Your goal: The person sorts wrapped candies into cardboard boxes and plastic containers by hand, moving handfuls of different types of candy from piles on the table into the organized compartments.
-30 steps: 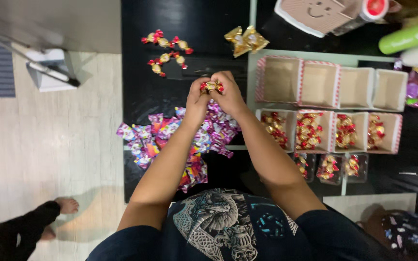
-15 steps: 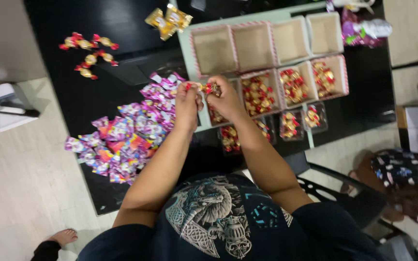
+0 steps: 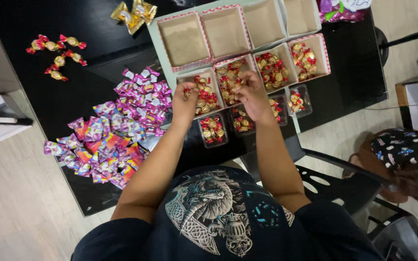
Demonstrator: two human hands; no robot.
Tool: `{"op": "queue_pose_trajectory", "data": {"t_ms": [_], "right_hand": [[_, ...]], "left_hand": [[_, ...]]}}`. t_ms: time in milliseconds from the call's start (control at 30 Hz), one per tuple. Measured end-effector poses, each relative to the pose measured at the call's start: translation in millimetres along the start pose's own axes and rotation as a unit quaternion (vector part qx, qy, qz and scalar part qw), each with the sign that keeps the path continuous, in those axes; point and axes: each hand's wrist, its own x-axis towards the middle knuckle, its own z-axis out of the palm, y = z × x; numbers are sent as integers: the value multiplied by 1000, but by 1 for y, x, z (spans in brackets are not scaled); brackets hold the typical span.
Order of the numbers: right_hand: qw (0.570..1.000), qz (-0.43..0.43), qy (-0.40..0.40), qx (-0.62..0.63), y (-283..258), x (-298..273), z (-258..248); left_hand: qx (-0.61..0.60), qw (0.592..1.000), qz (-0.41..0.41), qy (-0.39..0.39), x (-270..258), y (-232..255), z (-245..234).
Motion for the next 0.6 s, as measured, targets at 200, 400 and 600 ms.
{"op": "queue_pose_trajectory", "data": {"t_ms": [200, 400, 600], "right_hand": [[987, -13, 55, -152, -16, 0, -32], [978, -44, 82, -186, -24, -2, -42], [937, -58, 160, -304, -44, -5, -65]], "left_hand": [[17, 998, -57, -31, -4, 6, 23], [-12, 997, -65, -50, -8, -3, 42], [-77, 972, -194, -106, -10, 8, 61]]}}
